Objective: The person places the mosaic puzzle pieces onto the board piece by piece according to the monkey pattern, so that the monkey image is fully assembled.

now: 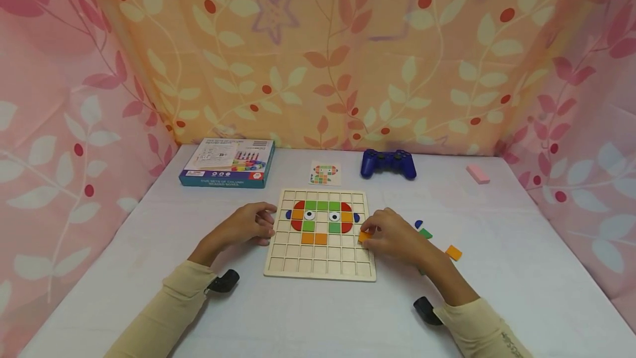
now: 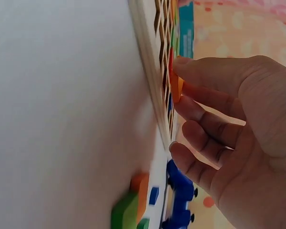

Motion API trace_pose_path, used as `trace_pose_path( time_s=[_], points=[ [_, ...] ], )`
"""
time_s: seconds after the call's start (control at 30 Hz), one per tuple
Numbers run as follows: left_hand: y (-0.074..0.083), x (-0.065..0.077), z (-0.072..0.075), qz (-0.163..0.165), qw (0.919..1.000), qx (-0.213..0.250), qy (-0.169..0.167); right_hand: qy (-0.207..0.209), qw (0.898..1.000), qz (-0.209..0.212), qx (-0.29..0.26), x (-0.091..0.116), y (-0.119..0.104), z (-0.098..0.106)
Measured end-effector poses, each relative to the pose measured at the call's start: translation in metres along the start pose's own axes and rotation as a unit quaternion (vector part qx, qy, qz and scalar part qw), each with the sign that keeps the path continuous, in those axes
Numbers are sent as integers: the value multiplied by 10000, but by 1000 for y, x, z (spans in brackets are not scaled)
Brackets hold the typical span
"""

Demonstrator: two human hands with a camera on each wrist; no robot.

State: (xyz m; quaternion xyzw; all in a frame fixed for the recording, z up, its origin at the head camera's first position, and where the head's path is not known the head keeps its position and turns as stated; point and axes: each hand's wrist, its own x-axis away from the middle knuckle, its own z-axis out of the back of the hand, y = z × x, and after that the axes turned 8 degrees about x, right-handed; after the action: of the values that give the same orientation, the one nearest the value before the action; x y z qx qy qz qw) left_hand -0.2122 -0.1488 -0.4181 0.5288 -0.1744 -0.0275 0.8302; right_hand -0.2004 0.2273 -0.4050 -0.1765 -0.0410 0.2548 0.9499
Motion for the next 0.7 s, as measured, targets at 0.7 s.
trace_pose_path(
  time_s=[0.7],
  points=[
    [-2,-1,-1,-51,10000,-12,26,-329,9949,950,-61,-32,-58,-19]
  ],
)
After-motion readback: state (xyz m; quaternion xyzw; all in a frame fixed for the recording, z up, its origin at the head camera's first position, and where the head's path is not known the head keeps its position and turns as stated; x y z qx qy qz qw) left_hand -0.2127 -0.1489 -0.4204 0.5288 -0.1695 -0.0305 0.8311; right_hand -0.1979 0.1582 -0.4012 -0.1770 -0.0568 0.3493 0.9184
